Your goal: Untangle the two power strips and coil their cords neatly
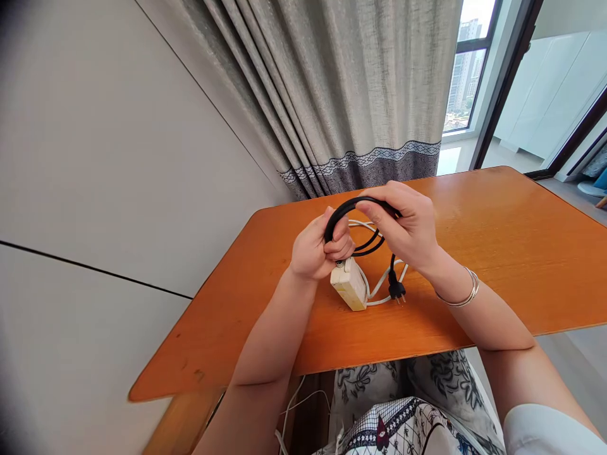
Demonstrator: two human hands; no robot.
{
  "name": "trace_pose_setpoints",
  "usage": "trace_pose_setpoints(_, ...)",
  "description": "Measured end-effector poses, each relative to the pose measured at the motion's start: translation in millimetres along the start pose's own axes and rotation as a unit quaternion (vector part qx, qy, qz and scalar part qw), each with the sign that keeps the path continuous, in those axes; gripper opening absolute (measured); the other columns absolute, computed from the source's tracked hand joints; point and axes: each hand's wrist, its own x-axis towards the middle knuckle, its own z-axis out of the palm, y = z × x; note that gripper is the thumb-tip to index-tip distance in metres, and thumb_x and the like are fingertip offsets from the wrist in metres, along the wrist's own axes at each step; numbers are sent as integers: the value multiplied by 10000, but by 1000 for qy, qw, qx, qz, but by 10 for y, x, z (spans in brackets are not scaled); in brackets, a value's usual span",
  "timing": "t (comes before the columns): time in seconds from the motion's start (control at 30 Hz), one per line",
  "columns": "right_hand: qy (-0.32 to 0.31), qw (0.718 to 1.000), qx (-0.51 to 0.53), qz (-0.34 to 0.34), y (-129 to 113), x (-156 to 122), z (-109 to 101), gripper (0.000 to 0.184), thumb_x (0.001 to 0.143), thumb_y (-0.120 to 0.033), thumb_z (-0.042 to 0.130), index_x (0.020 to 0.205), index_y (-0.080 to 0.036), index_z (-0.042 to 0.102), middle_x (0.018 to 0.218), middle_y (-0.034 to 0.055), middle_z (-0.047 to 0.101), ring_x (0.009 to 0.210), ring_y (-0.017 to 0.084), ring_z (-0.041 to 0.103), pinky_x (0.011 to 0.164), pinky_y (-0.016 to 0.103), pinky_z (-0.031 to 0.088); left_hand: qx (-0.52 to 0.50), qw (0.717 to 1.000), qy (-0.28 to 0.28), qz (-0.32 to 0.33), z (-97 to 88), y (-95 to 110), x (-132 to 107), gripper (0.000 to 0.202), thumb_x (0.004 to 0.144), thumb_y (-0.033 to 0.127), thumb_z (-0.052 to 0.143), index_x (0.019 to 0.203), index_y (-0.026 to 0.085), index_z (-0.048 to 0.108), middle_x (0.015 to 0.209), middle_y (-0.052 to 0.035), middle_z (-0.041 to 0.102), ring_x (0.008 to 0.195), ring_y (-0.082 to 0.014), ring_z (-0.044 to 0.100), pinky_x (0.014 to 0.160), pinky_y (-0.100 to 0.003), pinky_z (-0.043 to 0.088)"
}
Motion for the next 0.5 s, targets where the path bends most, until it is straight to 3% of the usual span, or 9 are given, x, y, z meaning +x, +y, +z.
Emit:
trace_pose_setpoints(0.27, 30, 999, -9, 18, 2, 10, -85, 305, 948, -513, 596, 924, -250, 748, 689, 38, 578, 673, 187, 571, 613, 341, 474, -12, 999, -30, -26, 13, -5, -21, 560, 1050, 460, 360, 565, 180, 359, 400, 96, 186, 311, -36, 146, 364, -154, 181)
trace_pose_setpoints(0.5, -61, 997, -8, 47, 223, 79, -17, 344, 983, -495, 525, 1009, -217, 726, 823, 48, 656, 720, 162, 604, 637, 293, 482, -81, 996, 2, -36, -54, 43, 10, 559, 1061, 467, 292, 572, 198, 285, 403, 108, 112, 296, -43, 93, 348, -160, 172)
